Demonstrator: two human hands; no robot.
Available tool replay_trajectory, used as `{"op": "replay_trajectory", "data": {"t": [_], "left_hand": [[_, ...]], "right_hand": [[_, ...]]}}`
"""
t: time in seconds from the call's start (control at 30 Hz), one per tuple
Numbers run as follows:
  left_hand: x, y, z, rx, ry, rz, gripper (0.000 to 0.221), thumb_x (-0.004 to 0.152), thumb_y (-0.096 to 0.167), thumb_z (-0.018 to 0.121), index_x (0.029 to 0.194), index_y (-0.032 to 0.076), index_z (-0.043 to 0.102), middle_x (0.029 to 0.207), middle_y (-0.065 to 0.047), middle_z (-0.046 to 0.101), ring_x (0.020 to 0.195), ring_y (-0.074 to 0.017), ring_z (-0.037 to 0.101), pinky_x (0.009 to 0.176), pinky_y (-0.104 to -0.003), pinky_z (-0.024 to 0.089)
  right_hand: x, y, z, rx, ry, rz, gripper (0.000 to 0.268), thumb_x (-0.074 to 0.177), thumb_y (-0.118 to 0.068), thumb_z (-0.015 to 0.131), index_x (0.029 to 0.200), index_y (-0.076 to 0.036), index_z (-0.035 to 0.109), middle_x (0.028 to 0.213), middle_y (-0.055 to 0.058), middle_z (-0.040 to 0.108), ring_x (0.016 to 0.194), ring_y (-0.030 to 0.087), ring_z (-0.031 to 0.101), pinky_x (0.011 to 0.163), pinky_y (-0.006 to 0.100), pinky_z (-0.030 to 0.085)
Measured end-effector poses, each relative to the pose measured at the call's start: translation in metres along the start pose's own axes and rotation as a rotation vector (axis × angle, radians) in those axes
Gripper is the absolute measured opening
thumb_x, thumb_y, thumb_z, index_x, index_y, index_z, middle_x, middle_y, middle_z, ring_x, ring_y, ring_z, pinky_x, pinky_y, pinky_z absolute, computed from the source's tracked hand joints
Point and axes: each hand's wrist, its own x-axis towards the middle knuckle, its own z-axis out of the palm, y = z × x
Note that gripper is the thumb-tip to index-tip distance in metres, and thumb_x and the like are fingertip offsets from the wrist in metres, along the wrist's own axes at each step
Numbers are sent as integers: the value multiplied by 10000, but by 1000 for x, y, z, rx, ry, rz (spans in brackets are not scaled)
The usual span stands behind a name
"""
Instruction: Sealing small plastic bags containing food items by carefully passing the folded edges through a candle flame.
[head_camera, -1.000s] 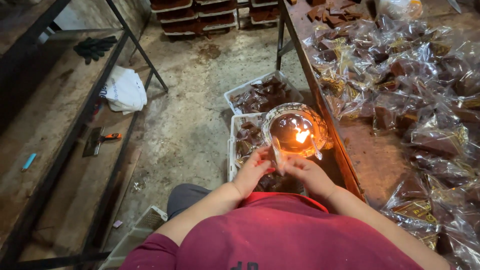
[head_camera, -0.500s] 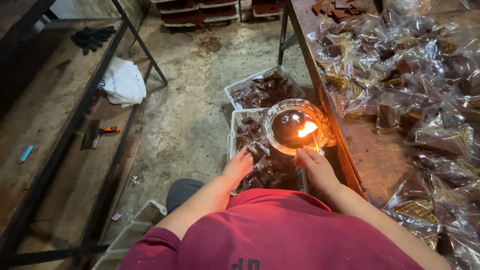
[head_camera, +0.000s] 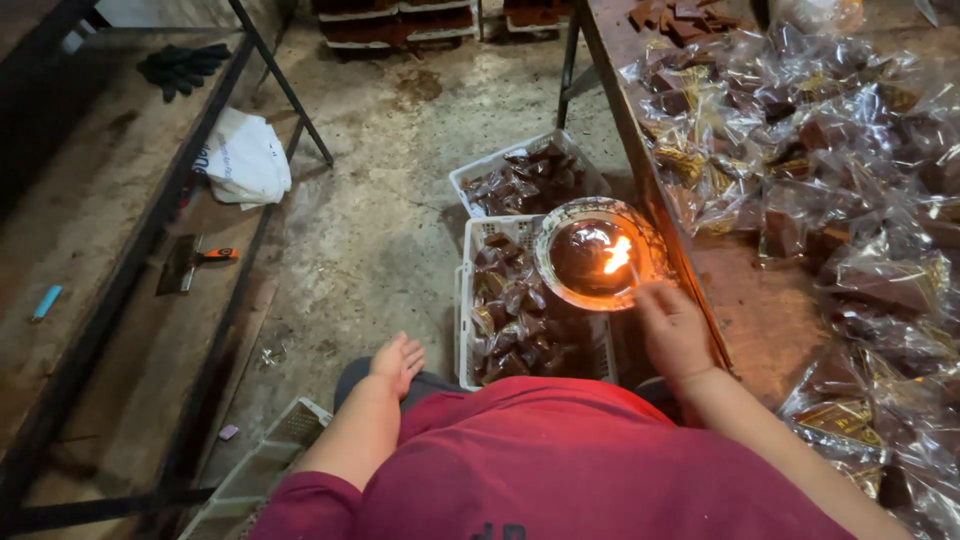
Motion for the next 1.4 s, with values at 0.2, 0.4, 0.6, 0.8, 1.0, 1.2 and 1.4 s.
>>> {"op": "replay_trajectory", "data": {"t": [0.2, 0.4, 0.6, 0.8, 1.0, 1.2, 1.4], "left_hand": [[24, -25, 1, 316, 35, 6, 404, 966, 413, 615, 1315, 213, 595, 1213, -70, 688, 1060, -225, 656, 982, -381, 493], [43, -27, 2, 184, -11, -75, 373, 973, 379, 625, 1285, 179, 585, 1197, -89, 697, 1071, -265, 668, 929, -427, 535], [53, -35, 22, 408, -65, -131, 578, 954, 530, 506, 1454, 240, 507, 1421, -83, 604, 1291, -274, 601, 1065, -470, 467], [72, -49, 36, 868, -262, 135, 149, 910, 324, 597, 821, 234, 677, 772, 3, 643, 624, -163, 505, 574, -347, 397], [75, -43, 35, 606, -129, -99, 154, 930, 345, 524, 876, 257, 638, 766, 29, 524, 565, -122, 424, 542, -324, 374], [108, -64, 56, 1019, -60, -50, 355, 853, 240, 644, 1115, 13, 721, 1013, -182, 757, 870, -308, 751, 760, -394, 614], [11, -32, 148, 352, 13, -401, 294, 847, 237, 578, 1105, 180, 707, 1105, -83, 698, 1033, -279, 630, 813, -466, 551]], "right_hand": [[29, -25, -63, -138, 64, 121, 608, 989, -239, 671, 1525, -118, 411, 1132, 136, 628, 980, 229, 613, 932, 348, 466], [34, 14, -85, -871, -291, 287, 1159, 719, -612, 664, 1676, -128, 223, 1440, 281, 510, 1356, 465, 468, 1132, 490, 347], [33, 86, -94, -872, -363, 124, 1288, 583, -495, 839, 1616, -15, 240, 1631, 231, 338, 1455, 420, 379, 1203, 485, 297], [27, 130, -103, -912, -312, 34, 1222, 628, -361, 806, 1633, -11, 204, 1672, 203, 276, 1488, 474, 307, 1203, 559, 275], [21, 113, -96, -954, -266, 276, 1069, 812, -139, 709, 1692, -234, 109, 1653, 144, 342, 1548, 360, 272, 1157, 613, 347], [15, 106, -97, -1005, -218, 256, 1038, 818, -100, 691, 1700, -245, 164, 1630, 149, 406, 1473, 398, 400, 1089, 663, 415], [4, 127, -101, -1099, -116, 205, 1054, 786, -113, 761, 1713, -246, 280, 1601, 108, 511, 1445, 340, 499, 1030, 591, 526]]}}
